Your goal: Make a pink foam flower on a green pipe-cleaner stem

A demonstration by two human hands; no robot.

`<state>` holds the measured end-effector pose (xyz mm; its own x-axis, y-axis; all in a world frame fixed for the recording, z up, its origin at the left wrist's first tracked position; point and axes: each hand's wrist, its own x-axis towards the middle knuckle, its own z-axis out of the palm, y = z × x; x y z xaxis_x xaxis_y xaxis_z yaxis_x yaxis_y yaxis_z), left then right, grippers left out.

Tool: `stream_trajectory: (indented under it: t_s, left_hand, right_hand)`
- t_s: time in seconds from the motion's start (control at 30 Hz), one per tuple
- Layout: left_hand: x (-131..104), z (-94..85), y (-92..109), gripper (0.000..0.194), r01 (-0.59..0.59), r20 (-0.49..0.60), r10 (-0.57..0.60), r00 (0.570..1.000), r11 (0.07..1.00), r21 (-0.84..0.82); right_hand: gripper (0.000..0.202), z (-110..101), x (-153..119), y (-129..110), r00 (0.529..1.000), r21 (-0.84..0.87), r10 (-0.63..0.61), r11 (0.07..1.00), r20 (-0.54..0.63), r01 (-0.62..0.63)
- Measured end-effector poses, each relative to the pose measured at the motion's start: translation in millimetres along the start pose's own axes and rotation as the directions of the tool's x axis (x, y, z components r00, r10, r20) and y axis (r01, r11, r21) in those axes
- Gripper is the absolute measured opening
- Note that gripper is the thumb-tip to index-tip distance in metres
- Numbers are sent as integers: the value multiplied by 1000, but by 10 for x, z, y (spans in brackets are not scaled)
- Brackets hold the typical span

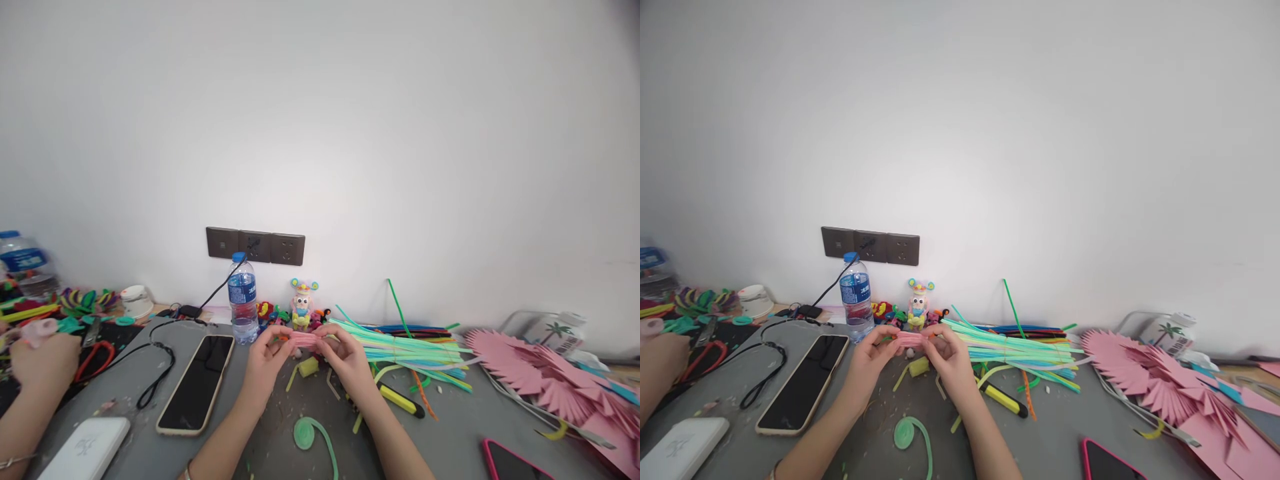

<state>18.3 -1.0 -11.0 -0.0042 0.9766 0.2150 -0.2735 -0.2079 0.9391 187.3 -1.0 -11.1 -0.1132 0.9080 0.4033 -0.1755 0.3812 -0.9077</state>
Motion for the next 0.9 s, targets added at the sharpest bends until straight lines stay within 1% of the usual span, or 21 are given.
stream_trajectory:
  t_s: [0.17, 0.3, 0.43, 0.53, 0.73, 0.9]
  left_hand:
    - [-4, -15, -3, 21, 17, 45, -17, 999, 1000, 15]
    - [3, -37, -31, 20, 24, 56, -24, 998, 1000, 9]
    - [17, -53, -60, 20, 20, 70, -20, 997, 1000, -8]
    - [19, -53, -61, 22, 45, 67, -43, 997, 999, -20]
    - [9, -40, -50, 25, 94, 55, -94, 994, 996, 3]
    - [16, -39, -97, 25, 95, 66, -96, 993, 995, 17]
  right_hand:
    - [24, -24, -3, 3, 998, 24, 57, 998, -12, -57]
    - [26, -41, -2, -12, 992, 33, 121, 992, -17, -121]
    - [28, -58, 6, -10, 987, 42, 160, 987, -29, -158]
    - [29, -72, 12, -1, 981, 48, 191, 981, -35, -189]
    - [29, -69, 14, -6, 973, 67, 225, 973, -47, -222]
    - [30, -57, 21, 22, 969, 93, 238, 969, -74, -230]
